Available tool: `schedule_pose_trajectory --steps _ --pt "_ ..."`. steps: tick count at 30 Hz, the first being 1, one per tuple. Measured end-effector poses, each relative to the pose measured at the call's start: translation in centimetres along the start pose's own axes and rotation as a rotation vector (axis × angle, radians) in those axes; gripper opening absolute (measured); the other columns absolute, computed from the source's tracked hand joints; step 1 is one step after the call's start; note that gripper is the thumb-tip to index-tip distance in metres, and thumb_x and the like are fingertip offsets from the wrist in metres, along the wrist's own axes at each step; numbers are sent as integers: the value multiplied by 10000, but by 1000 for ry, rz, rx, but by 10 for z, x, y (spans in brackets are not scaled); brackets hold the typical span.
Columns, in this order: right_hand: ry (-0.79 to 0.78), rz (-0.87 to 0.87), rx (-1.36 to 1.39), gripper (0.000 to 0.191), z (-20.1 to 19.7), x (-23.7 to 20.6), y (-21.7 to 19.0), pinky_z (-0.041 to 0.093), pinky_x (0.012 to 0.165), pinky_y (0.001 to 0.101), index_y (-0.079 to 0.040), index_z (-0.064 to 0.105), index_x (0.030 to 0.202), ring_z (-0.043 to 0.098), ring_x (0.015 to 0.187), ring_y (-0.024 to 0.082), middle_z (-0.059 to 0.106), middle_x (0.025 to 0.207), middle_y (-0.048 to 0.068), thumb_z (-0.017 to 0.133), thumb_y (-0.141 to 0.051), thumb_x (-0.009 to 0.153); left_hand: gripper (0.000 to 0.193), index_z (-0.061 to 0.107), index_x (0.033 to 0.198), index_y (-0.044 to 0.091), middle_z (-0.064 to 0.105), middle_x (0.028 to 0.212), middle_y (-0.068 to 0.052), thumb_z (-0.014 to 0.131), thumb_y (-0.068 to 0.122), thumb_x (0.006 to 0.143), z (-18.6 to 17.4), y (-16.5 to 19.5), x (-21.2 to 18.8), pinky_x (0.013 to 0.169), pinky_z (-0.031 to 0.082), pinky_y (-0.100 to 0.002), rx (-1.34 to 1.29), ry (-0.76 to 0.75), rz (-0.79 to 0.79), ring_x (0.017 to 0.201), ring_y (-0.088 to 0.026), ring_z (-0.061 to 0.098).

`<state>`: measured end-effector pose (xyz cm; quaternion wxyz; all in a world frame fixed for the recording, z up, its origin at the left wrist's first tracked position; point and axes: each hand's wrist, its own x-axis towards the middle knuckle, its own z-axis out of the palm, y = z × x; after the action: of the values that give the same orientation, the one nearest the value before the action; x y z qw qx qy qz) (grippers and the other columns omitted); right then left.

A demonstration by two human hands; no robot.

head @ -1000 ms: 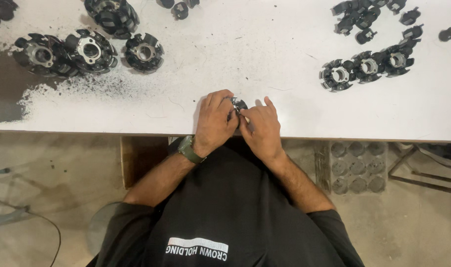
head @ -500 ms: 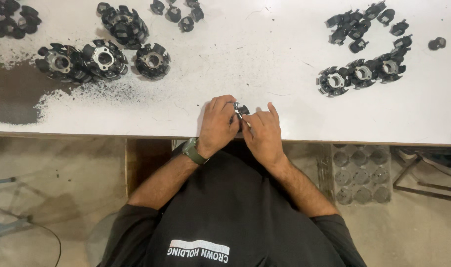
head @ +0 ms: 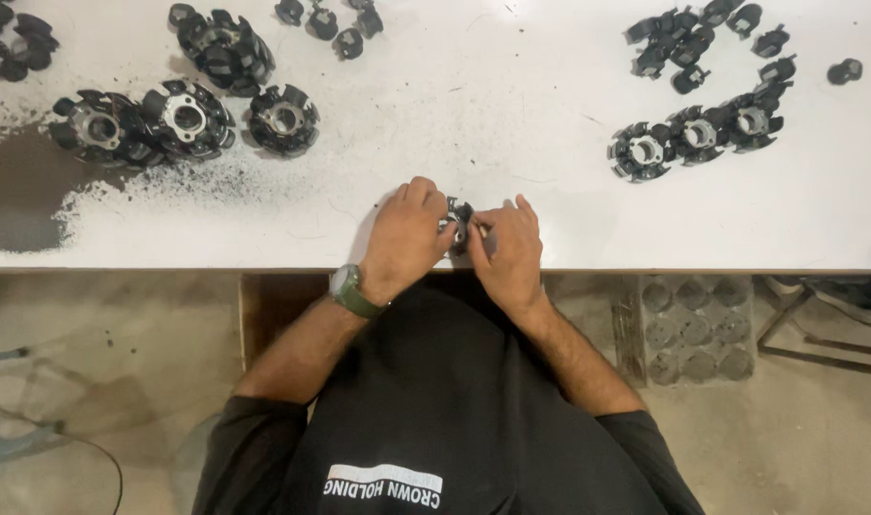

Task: The person sits at a workbench assembling omni wheels, fitting black rollers into the slots of wheel hubs one at a time using a small hand tool, then placing each finished wheel in a growing group on the right side of the table.

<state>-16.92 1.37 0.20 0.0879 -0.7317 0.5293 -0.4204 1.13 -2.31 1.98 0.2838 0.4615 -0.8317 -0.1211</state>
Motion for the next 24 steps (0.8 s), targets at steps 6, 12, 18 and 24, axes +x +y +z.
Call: schedule_pose_trajectory --steps 6,12,18,24 --pt "-25 -23 -30 183 -2 0 0 398 1171 564 -56 619 1064 633 939 312 633 953 92 733 3 932 144 645 917 42 582 1010 -112 716 137 834 7 3 5 823 498 -467 98 -73 -62 958 -303 586" --pt "-33 10 16 206 -3 1 -1 395 1163 582 -57 638 1051 628 883 284 619 896 79 750 3 890 218 676 989 39 626 1174 -119 725 129 797 -3 4 0 843 484 -467 15 92 38 1055 -312 592" --pt "-22 -17 7 219 -4 1 -2 403 1157 565 -62 639 1045 624 908 304 619 916 81 759 7 876 142 706 1021 94 630 1298 -69 716 94 880 -6 -7 -1 947 495 -439 -102 110 85 1202 -272 598" --pt "-48 -23 0 229 -2 1 2 396 1166 578 -50 646 1042 612 873 295 597 883 83 756 12 851 133 697 939 77 646 1232 -107 719 93 809 -9 -10 1 890 515 -440 2 -14 183 1135 -294 622"
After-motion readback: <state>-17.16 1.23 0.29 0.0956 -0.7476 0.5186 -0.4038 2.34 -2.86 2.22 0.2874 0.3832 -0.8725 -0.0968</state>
